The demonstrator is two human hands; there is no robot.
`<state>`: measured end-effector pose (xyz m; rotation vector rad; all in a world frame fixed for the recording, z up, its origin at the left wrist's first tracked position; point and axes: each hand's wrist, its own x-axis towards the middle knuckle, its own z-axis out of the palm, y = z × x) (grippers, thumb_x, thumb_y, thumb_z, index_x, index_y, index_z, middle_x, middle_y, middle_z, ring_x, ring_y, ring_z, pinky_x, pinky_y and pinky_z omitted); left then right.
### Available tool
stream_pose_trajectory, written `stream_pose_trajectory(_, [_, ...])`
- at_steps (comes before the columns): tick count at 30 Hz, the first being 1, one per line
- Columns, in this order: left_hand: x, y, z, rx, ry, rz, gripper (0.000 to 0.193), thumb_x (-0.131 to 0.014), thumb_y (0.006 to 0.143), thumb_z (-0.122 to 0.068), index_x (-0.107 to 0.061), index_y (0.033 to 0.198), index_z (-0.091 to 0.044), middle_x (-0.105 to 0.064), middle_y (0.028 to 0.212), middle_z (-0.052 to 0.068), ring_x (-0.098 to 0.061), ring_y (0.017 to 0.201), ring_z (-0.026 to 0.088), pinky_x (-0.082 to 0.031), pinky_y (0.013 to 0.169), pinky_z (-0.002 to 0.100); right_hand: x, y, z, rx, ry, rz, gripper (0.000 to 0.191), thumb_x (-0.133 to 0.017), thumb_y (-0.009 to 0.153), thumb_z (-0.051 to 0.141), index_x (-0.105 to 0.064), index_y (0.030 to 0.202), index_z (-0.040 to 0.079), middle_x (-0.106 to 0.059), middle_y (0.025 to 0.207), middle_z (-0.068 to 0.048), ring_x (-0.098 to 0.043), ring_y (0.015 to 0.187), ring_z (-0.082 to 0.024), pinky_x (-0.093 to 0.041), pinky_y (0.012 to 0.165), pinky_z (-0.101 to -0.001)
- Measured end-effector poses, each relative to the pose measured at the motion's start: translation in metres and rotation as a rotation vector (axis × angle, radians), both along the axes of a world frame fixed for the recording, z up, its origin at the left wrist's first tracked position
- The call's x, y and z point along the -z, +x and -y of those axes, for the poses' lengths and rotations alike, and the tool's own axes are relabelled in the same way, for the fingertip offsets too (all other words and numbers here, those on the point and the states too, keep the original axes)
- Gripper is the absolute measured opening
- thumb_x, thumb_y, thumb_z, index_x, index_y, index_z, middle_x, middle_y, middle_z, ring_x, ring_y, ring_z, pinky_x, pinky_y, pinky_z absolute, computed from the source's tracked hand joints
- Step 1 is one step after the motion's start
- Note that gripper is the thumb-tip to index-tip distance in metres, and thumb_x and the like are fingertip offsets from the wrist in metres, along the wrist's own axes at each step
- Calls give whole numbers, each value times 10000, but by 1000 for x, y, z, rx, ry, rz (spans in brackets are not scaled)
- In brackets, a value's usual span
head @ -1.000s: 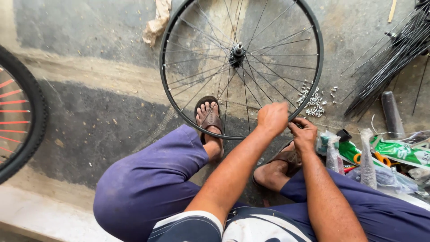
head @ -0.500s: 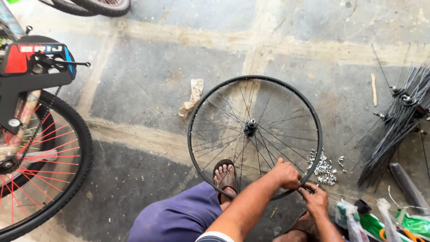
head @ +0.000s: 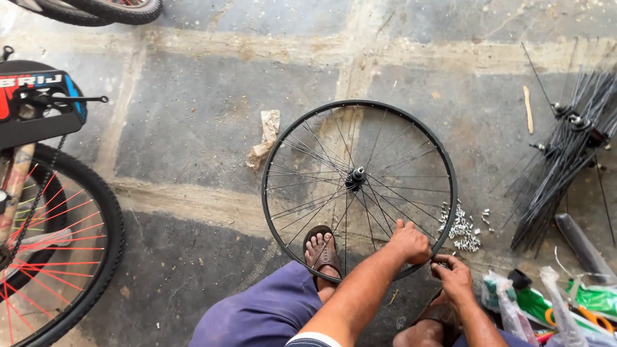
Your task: The person sits on the ground and installs spokes into a bicycle wheel rim, threading them through the hub and securing them with nipples. The person repeatedly picks up spokes and nipples, aligns the spokes, and tightens them by hand.
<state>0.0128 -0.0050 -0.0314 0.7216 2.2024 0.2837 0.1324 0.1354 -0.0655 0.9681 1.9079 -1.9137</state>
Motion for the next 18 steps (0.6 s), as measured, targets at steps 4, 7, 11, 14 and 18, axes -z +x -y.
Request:
stream_pose_trajectory(4, [5, 1, 1, 34, 18, -32, 336, -611, 834, -360, -802, 1065, -209, -761, 1122, 42, -552, 1180, 267, -313, 1020, 542, -4, -2, -2, 98, -196, 37, 294, -653, 897, -47, -696, 1186, -78, -747, 1015, -145, -719, 832, -204, -592, 777, -318])
stream_pose_trajectory(7, [9, 2, 2, 49, 36, -83, 335, -602, 848, -382, -790, 1040, -181, -768, 1086, 27, -551, 1159, 278, -322, 995, 553, -6, -2, -5, 96, -254, 69, 302, -663, 912, -23, -684, 1207, -87, -750, 1023, -154, -726, 845, -211, -592, 794, -320])
stream_pose_trajectory(11, [14, 4, 1, 48, 40, -56, 299, -621, 800, -383, -786, 970, -201, -757, 1040, 33, -551, 1128, 285, -303, 980, 548, -4, 2, -9, 81, -356, 27, 304, -657, 988, 60, -681, 1249, -94, -730, 973, -131, -664, 759, -174, -555, 681, -284])
stream_pose_trajectory(14, [20, 8, 2, 19, 64, -122, 270, -598, 859, -386, -781, 950, -209, -767, 1029, 31, -571, 1132, 267, -310, 985, 540, -4, 5, -10, 86, -301, 72, 277, -644, 987, 65, -690, 1237, -46, -734, 953, -102, -650, 744, -142, -530, 650, -253])
stream_pose_trajectory(18, [24, 9, 4, -57, 138, -110, 281, -629, 784, -365, -763, 981, -216, -767, 1033, 54, -577, 1102, 284, -298, 973, 536, -3, 7, -10, 105, -292, 57, 196, -674, 949, 54, -672, 1140, 8, -726, 882, -91, -658, 707, -143, -513, 605, -254])
